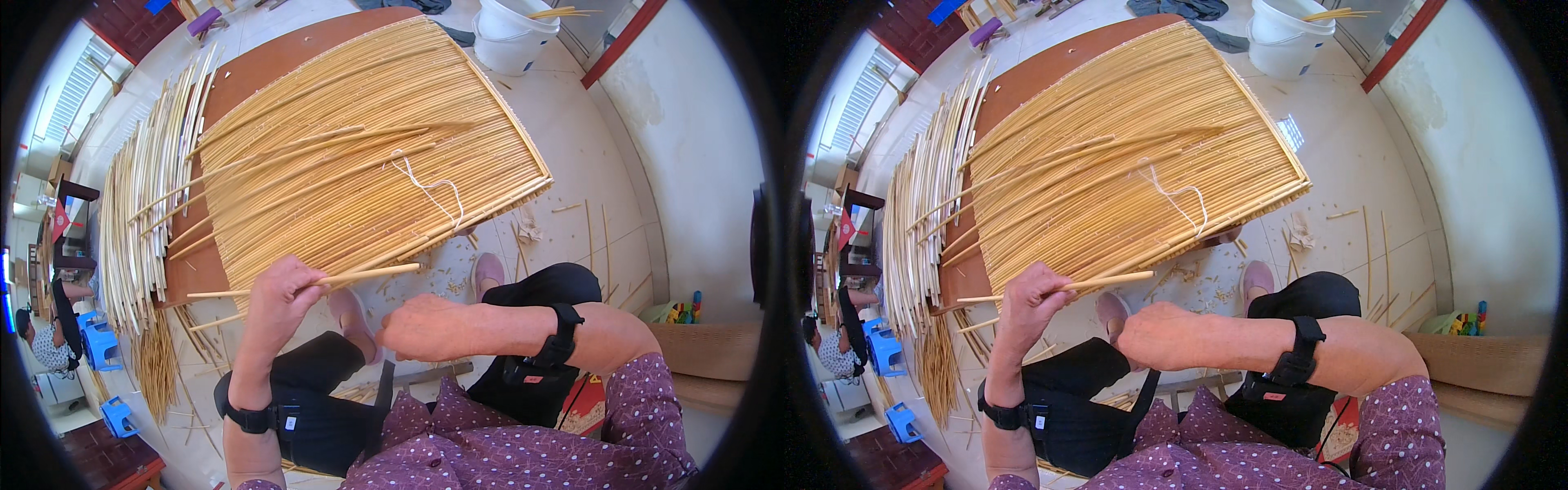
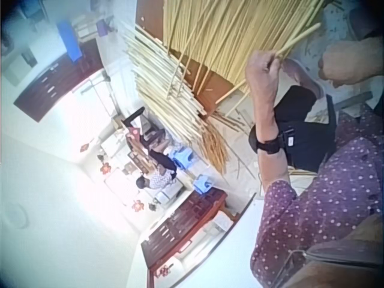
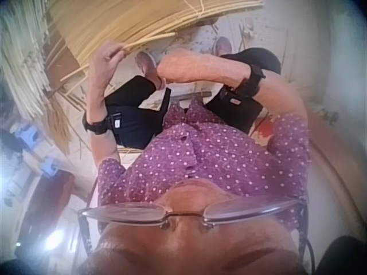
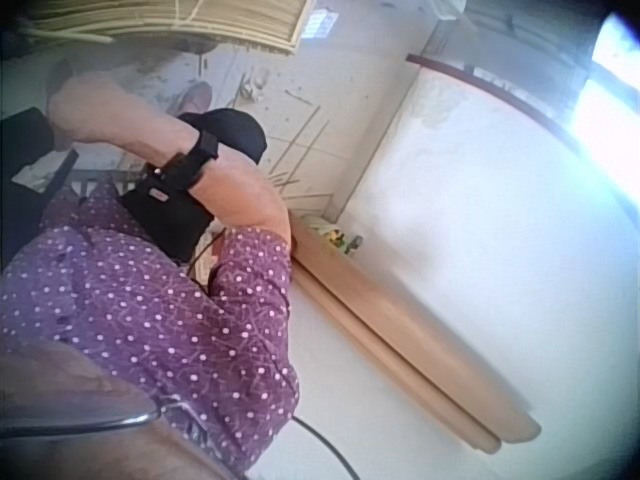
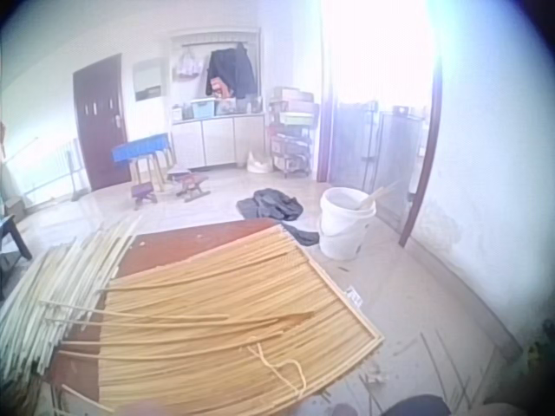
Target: The recorder is weaving and tying together long bamboo strips to create a mat or blind.
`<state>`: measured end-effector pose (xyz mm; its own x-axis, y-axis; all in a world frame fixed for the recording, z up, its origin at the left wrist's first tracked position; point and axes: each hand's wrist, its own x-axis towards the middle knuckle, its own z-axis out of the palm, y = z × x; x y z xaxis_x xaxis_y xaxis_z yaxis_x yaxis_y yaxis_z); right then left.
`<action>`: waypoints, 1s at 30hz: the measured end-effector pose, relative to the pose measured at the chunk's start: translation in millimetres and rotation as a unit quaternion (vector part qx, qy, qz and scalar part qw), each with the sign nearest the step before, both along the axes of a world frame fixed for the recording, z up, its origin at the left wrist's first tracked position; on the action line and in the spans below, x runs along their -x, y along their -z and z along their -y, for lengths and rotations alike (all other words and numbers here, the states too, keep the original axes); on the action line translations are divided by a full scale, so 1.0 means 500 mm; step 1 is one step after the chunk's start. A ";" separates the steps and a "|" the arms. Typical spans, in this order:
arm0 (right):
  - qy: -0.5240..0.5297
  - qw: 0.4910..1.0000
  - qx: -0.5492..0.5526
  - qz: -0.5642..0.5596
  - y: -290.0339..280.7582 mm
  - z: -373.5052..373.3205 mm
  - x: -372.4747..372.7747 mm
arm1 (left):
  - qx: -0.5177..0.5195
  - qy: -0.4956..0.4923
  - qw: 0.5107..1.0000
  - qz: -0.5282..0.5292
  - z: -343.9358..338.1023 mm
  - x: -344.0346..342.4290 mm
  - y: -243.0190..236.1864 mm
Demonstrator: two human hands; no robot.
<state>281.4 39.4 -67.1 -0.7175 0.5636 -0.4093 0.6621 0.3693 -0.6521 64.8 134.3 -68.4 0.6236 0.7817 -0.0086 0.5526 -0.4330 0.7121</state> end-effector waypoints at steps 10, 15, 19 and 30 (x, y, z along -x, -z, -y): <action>0.038 0.997 -0.047 -0.044 0.006 0.006 0.003 | 0.047 -0.011 0.999 0.016 0.000 0.011 -0.013; 0.066 0.995 -0.077 -0.011 -0.001 0.021 -0.015 | 0.041 0.021 0.999 0.024 0.004 0.012 -0.031; 0.047 0.994 -0.081 -0.052 -0.030 0.002 -0.031 | 0.102 -0.032 0.993 0.048 0.016 0.000 -0.067; 0.504 0.827 -0.126 -0.217 -0.136 0.155 -0.400 | 0.061 -0.011 0.996 0.064 0.047 -0.024 -0.051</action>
<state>481.6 -38.1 1.1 0.1195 0.9927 -0.0151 0.4401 -0.0666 -0.8955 76.6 111.0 -42.7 0.6088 0.7929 -0.0249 0.4618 -0.3287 0.8239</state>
